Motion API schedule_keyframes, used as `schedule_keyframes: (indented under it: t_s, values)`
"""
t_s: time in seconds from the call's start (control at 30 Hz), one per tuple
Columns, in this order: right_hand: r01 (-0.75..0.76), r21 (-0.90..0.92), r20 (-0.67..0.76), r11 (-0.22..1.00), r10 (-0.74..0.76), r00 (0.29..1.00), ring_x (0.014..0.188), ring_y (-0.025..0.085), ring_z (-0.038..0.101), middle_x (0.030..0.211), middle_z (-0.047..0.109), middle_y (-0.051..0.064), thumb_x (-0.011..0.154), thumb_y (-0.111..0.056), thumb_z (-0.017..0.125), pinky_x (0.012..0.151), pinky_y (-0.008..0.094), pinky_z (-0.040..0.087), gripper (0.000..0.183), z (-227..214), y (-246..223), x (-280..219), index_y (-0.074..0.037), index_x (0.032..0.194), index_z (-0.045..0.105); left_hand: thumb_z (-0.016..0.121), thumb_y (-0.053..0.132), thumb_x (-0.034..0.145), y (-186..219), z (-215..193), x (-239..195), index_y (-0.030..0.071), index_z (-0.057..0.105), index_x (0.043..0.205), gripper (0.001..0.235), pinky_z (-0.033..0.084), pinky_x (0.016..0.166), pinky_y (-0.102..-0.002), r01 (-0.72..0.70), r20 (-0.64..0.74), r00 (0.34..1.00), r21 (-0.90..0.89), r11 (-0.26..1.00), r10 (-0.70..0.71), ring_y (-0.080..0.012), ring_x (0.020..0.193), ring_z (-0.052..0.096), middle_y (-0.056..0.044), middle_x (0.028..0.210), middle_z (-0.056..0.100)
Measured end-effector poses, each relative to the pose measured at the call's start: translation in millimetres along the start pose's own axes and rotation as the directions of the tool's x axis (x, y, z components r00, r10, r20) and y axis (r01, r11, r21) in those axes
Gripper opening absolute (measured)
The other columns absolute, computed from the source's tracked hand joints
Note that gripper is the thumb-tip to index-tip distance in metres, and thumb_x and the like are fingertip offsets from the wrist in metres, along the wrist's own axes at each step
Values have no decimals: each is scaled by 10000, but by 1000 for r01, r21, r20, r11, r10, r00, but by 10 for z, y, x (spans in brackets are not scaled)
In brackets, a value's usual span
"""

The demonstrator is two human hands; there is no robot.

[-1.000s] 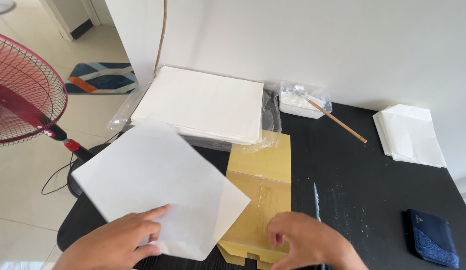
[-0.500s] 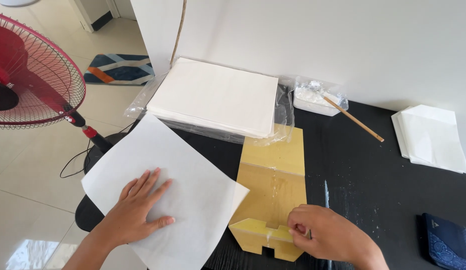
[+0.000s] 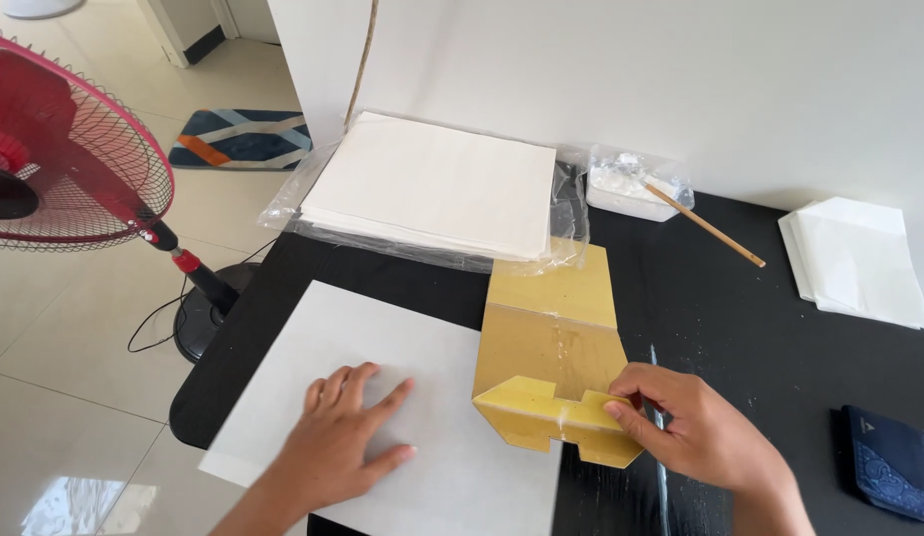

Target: Folding paper sheets around a template and applying glue to the edges.

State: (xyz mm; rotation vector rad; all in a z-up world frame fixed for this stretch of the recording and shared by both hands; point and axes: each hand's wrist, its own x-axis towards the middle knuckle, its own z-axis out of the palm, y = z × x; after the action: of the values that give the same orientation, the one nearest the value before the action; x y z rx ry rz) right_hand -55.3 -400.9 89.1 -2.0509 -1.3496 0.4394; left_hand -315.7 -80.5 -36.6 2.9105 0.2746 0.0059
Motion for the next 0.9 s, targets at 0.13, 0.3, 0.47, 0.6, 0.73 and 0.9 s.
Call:
schedule_keyframes:
  t_s: [0.13, 0.3, 0.47, 0.6, 0.73, 0.9]
  values:
    - [-174, -273, -34, 946, 172, 985, 617, 100, 672, 906, 758, -109, 967, -314, 606, 591, 287, 541, 108, 230, -240, -249, -244, 980, 687, 537, 821, 911, 132, 211, 44, 91, 429, 1467, 924, 222, 1134, -576, -15, -220, 975, 84, 996, 33, -390, 1520, 222, -196, 1577, 347]
    - [-85, -304, -368, 949, -35, 929, 1058, 216, 768, 1169, 778, 91, 942, -221, 637, 923, 365, 650, 225, 858, -131, -540, -66, 1066, 741, 494, 538, 950, 11, 65, 56, 285, 575, 1348, 479, 213, 1168, -588, 53, -300, 953, 79, 995, -27, -452, 1517, 233, -230, 1661, 228]
    - [-139, -264, -555, 954, -33, 831, 1199, 238, 717, 1161, 781, 28, 971, -180, 587, 964, 390, 618, 183, 1362, -14, -630, -99, 1082, 709, 492, 619, 963, 81, 255, 131, 347, 476, 1507, 609, 210, 1155, -508, -17, -267, 963, 62, 998, 33, -382, 1503, 253, -220, 1640, 264]
    - [-193, -96, -591, 976, 100, 800, 1228, 198, 706, 1115, 808, -13, 901, -175, 700, 967, 360, 609, 179, 1491, -180, -548, -118, 1065, 742, 404, 664, 1013, 227, 329, 235, 230, 364, 1575, 711, 200, 1180, -486, -54, -266, 960, 127, 990, 86, -338, 1530, 217, -195, 1671, 224]
    - [-175, -52, -525, 983, 122, 842, 1297, 232, 642, 1258, 752, 66, 903, -159, 704, 1073, 377, 545, 295, 1629, 6, -500, -99, 1185, 769, 317, 710, 986, 178, 538, 338, 265, 215, 1633, 792, 114, 1253, -401, 32, -444, 874, 459, 888, 198, -268, 1601, 104, -134, 1740, 109]
    - [-357, 81, -506, 931, 347, 790, 1479, 256, 464, 1596, 458, 128, 908, -227, 687, 969, 375, 586, 190, 1628, 87, -500, -211, 1054, 807, 342, 93, 1000, 416, -37, 342, 147, 73, 1642, 698, -60, 1250, -455, 28, 163, 986, -319, 947, 25, -314, 1573, -178, -237, 1681, -205]
